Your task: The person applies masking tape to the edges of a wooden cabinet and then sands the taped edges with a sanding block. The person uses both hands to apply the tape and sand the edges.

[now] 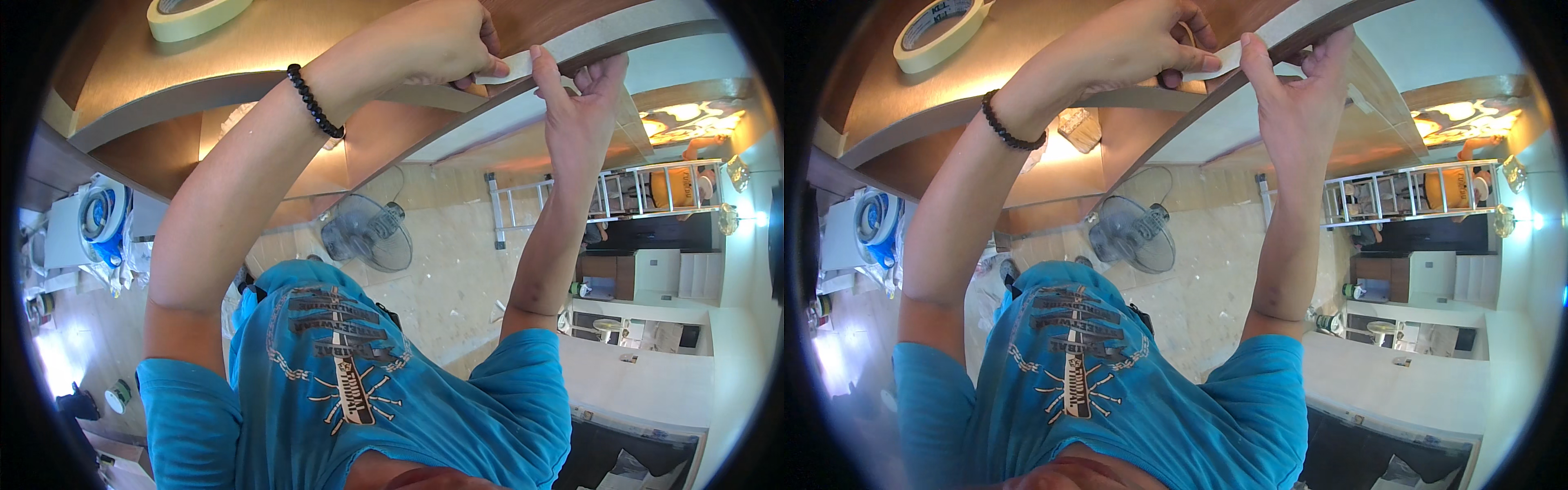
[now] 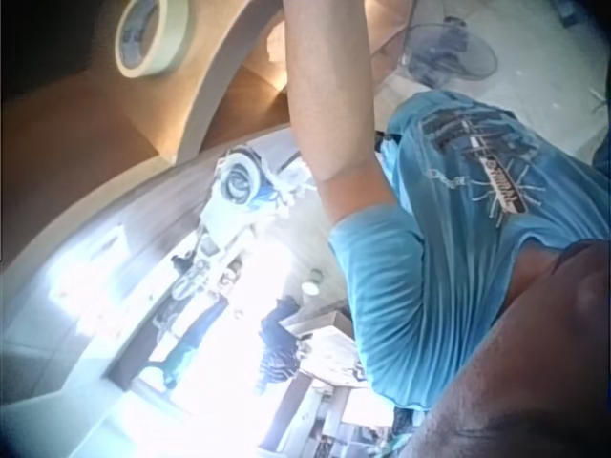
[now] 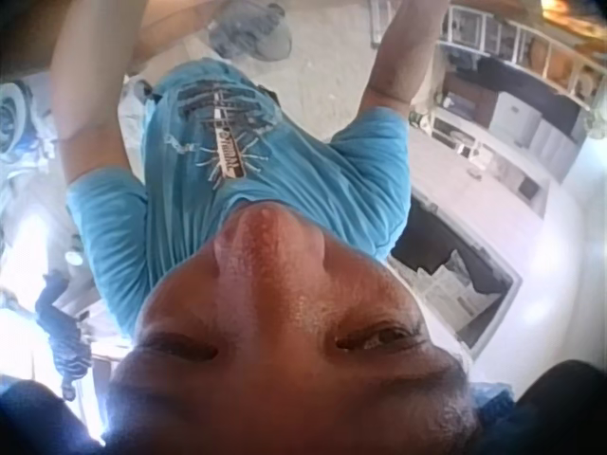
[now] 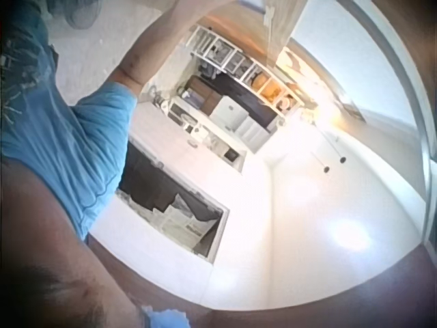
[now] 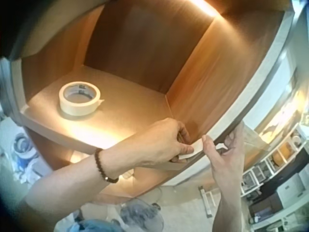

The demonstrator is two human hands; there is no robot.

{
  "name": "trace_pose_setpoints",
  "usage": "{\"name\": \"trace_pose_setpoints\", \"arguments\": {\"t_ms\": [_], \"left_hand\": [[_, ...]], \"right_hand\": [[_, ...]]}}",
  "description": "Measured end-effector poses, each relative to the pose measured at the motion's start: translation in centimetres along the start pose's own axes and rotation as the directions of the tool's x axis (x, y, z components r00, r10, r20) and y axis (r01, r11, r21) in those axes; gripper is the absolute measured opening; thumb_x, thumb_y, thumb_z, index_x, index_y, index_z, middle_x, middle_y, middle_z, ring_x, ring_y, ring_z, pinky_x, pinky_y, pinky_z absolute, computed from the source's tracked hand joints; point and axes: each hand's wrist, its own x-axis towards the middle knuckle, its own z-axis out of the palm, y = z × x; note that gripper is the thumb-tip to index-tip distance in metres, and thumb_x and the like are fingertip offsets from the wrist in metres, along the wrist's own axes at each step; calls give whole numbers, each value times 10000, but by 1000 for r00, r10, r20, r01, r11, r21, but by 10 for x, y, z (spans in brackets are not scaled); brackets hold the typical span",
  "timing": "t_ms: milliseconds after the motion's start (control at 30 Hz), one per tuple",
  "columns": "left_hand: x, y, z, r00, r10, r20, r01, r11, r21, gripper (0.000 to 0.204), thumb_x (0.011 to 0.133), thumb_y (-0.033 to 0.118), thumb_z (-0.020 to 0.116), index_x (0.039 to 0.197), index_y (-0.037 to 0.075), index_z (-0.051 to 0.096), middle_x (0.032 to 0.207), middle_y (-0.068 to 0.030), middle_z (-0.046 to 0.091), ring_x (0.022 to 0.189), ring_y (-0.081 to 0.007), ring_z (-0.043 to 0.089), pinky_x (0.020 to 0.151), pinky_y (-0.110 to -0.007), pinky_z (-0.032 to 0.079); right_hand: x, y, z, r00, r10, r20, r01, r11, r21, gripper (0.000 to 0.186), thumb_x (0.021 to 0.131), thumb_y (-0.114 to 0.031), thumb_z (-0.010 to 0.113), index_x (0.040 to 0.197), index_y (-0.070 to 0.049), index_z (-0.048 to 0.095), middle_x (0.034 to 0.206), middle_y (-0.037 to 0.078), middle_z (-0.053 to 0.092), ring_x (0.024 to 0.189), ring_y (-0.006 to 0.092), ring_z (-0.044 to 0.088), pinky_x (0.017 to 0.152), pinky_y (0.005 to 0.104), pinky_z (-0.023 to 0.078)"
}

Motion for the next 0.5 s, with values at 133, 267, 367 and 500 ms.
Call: {"name": "trace_pose_setpoints", "arguments": {"t_ms": [133, 267, 367, 500], "left_hand": [[-1, 3, 1, 995, 99, -21, -96, 992, 87, 335, 861, 207, 787, 1034, -71, 713, 933, -248, 746, 877, -353, 741, 792, -415, 572], [2, -6, 10, 968, 220, -120, -195, 962, 193, 337, 846, 210, 797, 1025, -63, 715, 987, -262, 738, 953, -399, 723, 835, -431, 561], [2, -3, 10, 978, 175, -113, -156, 975, 160, 334, 848, 210, 799, 1021, -65, 720, 995, -267, 733, 966, -402, 719, 830, -435, 560], [10, 1, 5, 992, 126, -6, -124, 982, 140, 326, 861, 202, 793, 1031, -67, 727, 999, -270, 733, 950, -403, 720, 812, -444, 557]], "right_hand": [[3, 5, -5, 1000, -7, -1, 7, 1000, 15, 624, 891, -108, 816, 1379, -4, 442, 1211, 121, 623, 1063, 164, 630, 692, 273, 575], [4, 7, -5, 1000, -8, -2, 8, 999, 33, 604, 891, -72, 808, 1373, -5, 451, 1199, 119, 628, 1056, 154, 630, 659, 265, 568], [4, 4, -6, 1000, -12, 5, 12, 1000, 27, 598, 891, -57, 805, 1372, -7, 454, 1197, 118, 629, 1054, 154, 631, 658, 266, 567], [5, 6, -9, 1000, -27, 2, 27, 999, 29, 615, 885, -60, 812, 1381, -11, 452, 1205, 118, 629, 1044, 158, 634, 656, 264, 565]]}}
